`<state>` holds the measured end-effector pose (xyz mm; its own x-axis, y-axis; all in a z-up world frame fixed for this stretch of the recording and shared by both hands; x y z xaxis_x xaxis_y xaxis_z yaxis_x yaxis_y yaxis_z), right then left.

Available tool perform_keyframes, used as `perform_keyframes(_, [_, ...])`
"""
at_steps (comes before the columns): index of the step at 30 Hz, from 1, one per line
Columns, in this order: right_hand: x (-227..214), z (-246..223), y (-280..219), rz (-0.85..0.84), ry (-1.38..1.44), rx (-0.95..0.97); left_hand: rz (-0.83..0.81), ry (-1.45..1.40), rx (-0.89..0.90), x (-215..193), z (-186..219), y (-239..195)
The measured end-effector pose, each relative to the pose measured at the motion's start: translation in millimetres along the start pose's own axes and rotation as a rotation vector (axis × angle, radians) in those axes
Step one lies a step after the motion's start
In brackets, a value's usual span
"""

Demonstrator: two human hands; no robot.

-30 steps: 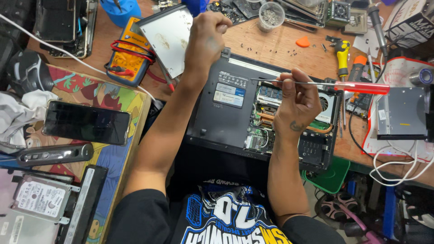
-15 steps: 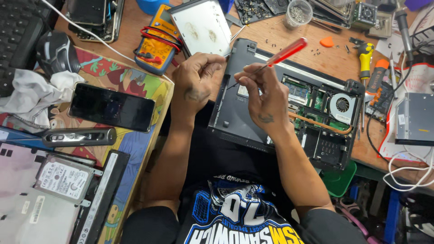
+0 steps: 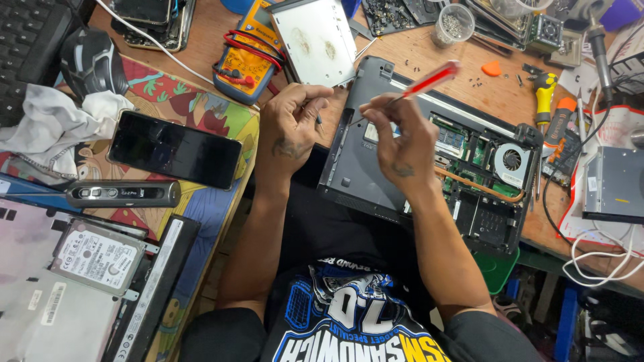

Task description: The person disassembles a laptop by removing screws and the optical drive. They use a screwdriver to loosen screws and remove the drive, then place it on the table. The person continues to remove additional screws from the laptop chassis.

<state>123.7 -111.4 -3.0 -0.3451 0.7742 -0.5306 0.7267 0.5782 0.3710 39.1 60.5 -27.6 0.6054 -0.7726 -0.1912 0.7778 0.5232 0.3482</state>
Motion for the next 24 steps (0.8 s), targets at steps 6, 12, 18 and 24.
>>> perform_keyframes(6, [-26, 2, -4, 0.115, 0.075, 0.045, 0.038, -0.092, -0.01, -3, 4, -6])
perform_keyframes(12, [-36, 4, -11, 0.146, 0.096, 0.058, 0.046, -0.104, 0.0, -1, 14, -9])
perform_keyframes(18, [-49, 9, -15, 0.172, 0.086, 0.06, 0.063, -0.086, 0.009, 3, 25, -10])
perform_keyframes(24, [-58, 16, -11, 0.178, 0.188, 0.054, 0.04, -0.029, 0.042, 16, 28, -8])
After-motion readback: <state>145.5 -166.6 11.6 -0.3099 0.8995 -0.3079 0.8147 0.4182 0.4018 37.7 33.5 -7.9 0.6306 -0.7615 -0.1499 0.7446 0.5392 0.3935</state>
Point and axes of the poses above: each hand's wrist, its own y-axis towards the middle knuckle, its own x-axis out of the palm, z = x × y, the point moved 2 cm from there along y, towards the middle knuckle, and after that the axes turned 3 degrees about x, right-handed, at the moved point
